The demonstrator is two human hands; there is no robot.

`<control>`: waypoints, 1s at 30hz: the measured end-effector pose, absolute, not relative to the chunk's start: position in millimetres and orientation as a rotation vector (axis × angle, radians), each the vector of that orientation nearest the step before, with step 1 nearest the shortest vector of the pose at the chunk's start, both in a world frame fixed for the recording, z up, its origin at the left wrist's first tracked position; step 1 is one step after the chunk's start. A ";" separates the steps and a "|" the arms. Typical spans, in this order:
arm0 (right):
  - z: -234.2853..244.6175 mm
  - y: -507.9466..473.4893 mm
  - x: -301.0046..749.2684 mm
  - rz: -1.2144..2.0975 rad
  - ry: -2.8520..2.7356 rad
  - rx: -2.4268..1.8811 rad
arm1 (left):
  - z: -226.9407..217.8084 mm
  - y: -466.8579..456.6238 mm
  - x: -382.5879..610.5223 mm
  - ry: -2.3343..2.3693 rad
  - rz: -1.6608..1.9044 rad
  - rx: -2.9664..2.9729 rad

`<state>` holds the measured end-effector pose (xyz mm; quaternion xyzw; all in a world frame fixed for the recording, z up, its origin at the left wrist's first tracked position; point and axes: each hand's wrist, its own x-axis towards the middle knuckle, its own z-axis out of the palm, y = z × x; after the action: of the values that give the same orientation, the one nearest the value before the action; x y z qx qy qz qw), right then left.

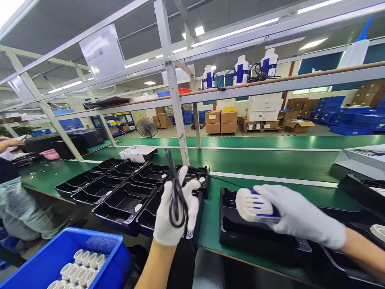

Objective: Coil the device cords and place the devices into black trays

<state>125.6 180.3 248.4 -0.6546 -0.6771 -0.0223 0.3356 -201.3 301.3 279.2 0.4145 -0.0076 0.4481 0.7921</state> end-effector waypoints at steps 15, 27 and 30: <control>174.3 260.3 113.9 0.314 -2.277 -2.023 | 353.5 365.0 -106.4 0.292 0.390 1.362; 346.9 254.0 113.1 -0.216 -1.884 -1.594 | 397.4 350.2 -86.7 0.452 0.595 1.878; 338.9 257.6 97.0 0.200 -1.718 -1.564 | 406.1 349.4 -70.9 0.307 1.087 1.547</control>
<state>97.0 257.6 338.9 -0.6166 -0.6771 0.0788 0.3938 -70.9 349.4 406.1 0.6605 0.1312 0.4640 0.5755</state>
